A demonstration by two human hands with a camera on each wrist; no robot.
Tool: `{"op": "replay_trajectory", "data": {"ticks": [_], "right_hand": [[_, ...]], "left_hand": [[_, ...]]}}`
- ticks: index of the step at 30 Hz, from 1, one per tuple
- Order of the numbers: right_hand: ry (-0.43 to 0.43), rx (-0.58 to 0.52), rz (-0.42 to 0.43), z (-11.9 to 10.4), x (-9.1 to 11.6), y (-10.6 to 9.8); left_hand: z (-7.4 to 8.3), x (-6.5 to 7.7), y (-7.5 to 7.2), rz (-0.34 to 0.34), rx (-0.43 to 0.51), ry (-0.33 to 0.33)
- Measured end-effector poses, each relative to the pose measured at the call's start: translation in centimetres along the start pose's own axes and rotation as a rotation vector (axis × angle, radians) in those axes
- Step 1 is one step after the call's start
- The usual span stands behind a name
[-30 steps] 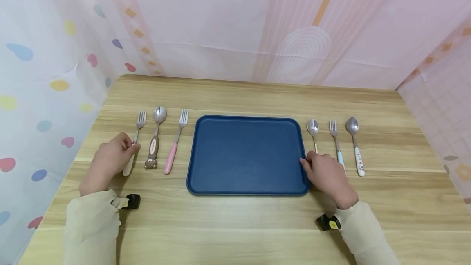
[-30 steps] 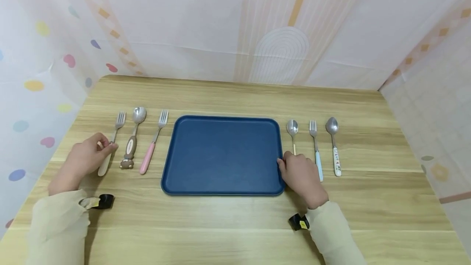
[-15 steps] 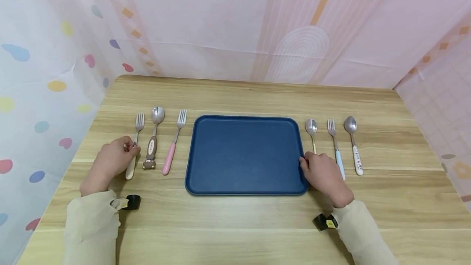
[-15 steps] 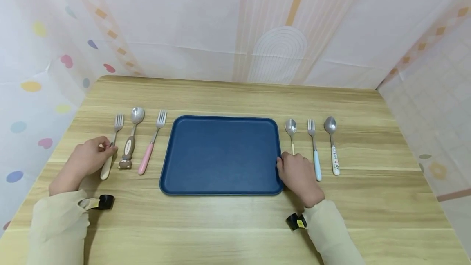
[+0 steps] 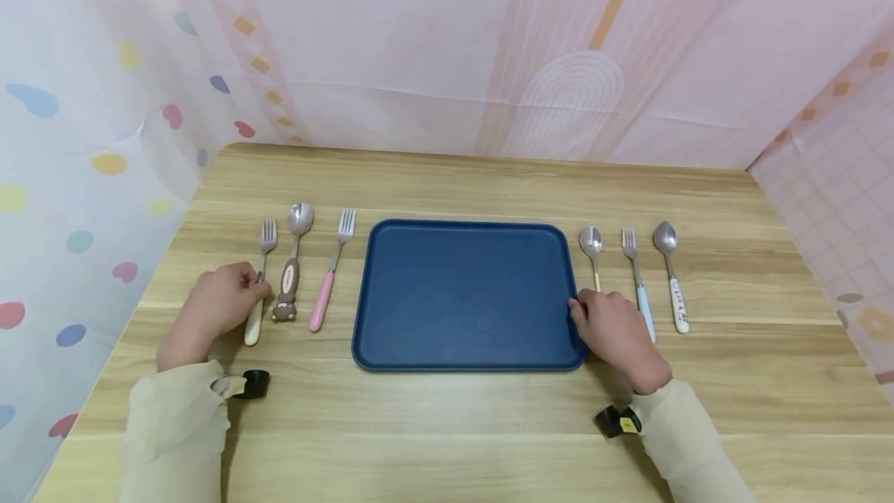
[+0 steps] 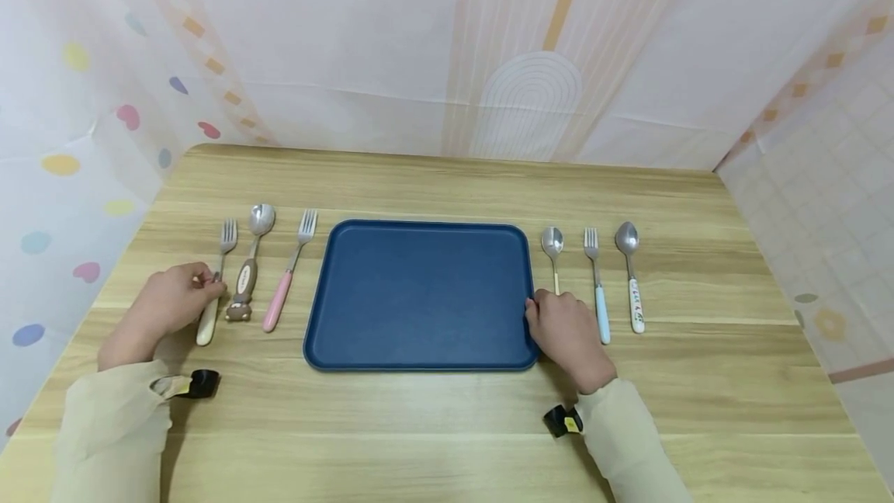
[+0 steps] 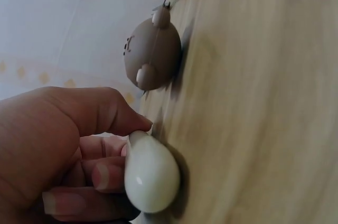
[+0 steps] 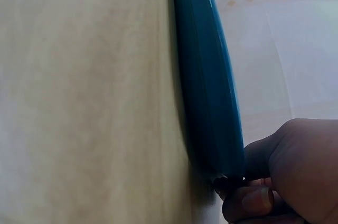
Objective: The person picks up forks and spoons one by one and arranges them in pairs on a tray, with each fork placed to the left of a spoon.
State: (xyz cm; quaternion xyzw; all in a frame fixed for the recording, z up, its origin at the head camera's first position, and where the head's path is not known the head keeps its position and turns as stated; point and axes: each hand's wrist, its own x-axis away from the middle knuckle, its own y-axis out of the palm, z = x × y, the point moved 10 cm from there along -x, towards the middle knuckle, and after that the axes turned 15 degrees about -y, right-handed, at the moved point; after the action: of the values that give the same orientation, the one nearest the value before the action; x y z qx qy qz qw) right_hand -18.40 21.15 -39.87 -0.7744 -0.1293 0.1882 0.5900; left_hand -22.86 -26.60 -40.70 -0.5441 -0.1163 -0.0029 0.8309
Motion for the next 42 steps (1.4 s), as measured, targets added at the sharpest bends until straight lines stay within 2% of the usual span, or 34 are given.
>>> {"op": "replay_trajectory", "data": {"ticks": [6,12,21,26,31,42], "right_hand": [[-0.008,0.007,0.008,0.1,0.1,-0.2],[-0.006,0.004,0.006,0.0,0.1,-0.4],[-0.017,0.011,0.014,0.1,0.0,-0.6],[-0.017,0.006,0.013,0.2,0.0,-0.7],[-0.017,-0.011,0.002,0.1,-0.2,-0.5],[-0.008,-0.021,-0.012,0.1,-0.1,0.1]], "left_hand": [[0.5,-0.3,0.0,-0.004,-0.002,0.002],[1.2,0.0,-0.8,0.018,0.012,0.000],[4.9,0.8,-1.7,0.064,0.052,0.025],[7.2,1.2,-1.2,0.048,0.079,0.038],[9.0,1.7,-0.5,0.059,0.049,0.071],[11.6,2.7,1.5,0.017,0.054,0.075]]}}
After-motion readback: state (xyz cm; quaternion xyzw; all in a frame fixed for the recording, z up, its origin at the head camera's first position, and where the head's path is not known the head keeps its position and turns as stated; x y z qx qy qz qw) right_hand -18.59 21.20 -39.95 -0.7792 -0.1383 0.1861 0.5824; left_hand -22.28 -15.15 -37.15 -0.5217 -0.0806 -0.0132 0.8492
